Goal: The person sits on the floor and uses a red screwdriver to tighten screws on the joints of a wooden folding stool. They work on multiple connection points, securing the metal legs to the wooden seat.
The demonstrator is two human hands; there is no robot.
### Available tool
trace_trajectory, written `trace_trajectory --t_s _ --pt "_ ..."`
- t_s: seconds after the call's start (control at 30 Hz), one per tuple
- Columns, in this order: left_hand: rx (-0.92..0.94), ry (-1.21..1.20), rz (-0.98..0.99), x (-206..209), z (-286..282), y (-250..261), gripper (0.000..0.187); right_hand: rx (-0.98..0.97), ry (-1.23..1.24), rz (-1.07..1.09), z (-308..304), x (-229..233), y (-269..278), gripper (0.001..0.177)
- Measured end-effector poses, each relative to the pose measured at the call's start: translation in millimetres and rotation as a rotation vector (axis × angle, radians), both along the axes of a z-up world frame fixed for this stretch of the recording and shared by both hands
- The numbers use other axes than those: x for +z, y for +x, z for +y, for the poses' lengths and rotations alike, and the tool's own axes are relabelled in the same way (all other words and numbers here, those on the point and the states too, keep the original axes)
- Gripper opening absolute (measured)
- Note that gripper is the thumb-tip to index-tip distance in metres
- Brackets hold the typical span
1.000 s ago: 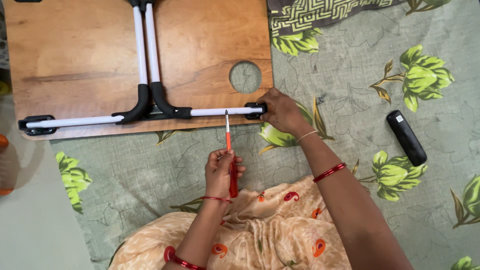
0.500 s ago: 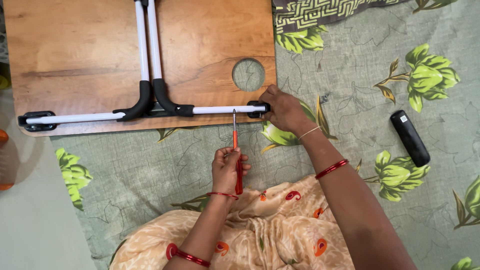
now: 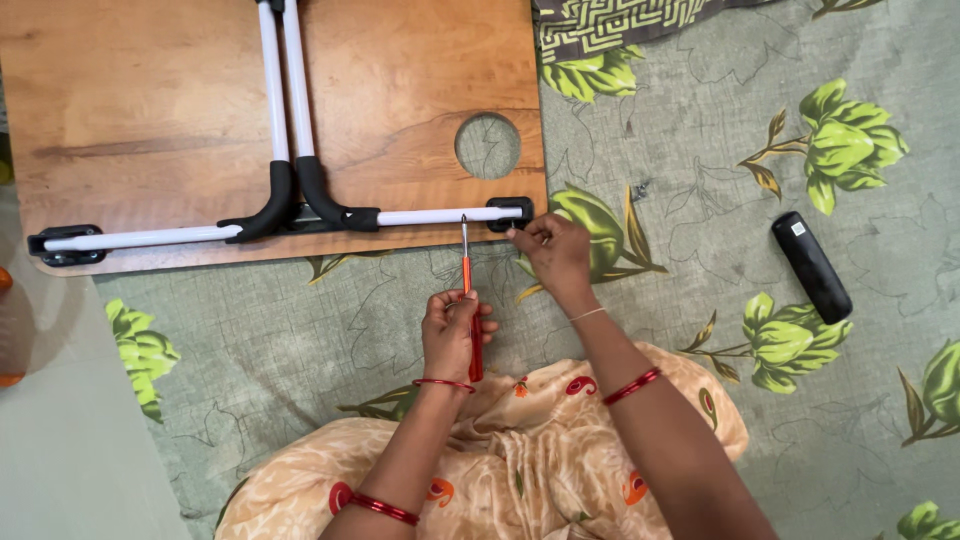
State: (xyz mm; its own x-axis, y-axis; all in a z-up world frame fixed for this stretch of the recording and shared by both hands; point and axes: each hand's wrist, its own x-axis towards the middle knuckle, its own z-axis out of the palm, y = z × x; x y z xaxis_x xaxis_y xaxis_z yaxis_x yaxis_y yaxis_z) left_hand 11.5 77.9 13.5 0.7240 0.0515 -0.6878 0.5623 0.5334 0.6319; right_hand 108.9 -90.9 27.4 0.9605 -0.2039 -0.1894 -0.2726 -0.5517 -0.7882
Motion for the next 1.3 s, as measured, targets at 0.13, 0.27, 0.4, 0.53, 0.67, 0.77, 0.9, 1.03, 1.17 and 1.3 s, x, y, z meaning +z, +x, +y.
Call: trace_trajectory --t_s 0.13,0.27,0.4,0.53,0.67,0.77,0.9,1.03,1.17,1.3 --pt "-0.009 0.01 -0.005 -1.5 -0.5 0.3 0.028 -0.163 0.061 0.024 19.6 -7.0 -1.4 0.026" --pt "-0.007 0.012 -0.03 -5.5 -1.7 -0.5 0.028 -0.271 0.129 -0.041 29.4 -13.1 -4.7 0.021" --pt "-0.009 0.007 -0.041 -8.5 -2.5 0.3 0.028 -0.321 0.251 -0.11 33.3 -21.7 -6.6 0.007" --pt "-0.009 0.006 -0.051 -9.7 -2.4 0.7 0.029 -0.326 0.338 -0.01 30.5 -27.9 -14.3 0.013" --pt "-0.014 0.019 -0.041 -9.8 -1.1 2.1 0.029 -0.234 0.554 0.165 14.8 -30.2 -25.4 0.012" --pt "-0.029 0.033 -0.045 -8.8 0.8 1.3 0.029 -0.181 0.525 0.309 -16.9 -28.3 -30.1 0.011" --pt "-0.056 0.027 -0.094 -6.4 0.6 0.5 0.029 -0.16 0.461 0.307 -91.0 -16.9 -28.0 0.007" --pt "-0.103 0.049 -0.103 -4.4 -0.9 -0.8 0.027 -0.262 0.429 0.255 -158.9 -3.5 -29.6 0.006" --pt "-0.156 0.032 -0.112 -5.9 -4.9 -2.4 0.028 -0.346 0.453 0.179 -189.1 -6.2 -32.4 0.005" --pt "-0.177 0.002 -0.135 -10.9 -5.8 -5.2 0.029 -0.384 0.414 0.055 -194.7 -25.2 -35.9 0.005"
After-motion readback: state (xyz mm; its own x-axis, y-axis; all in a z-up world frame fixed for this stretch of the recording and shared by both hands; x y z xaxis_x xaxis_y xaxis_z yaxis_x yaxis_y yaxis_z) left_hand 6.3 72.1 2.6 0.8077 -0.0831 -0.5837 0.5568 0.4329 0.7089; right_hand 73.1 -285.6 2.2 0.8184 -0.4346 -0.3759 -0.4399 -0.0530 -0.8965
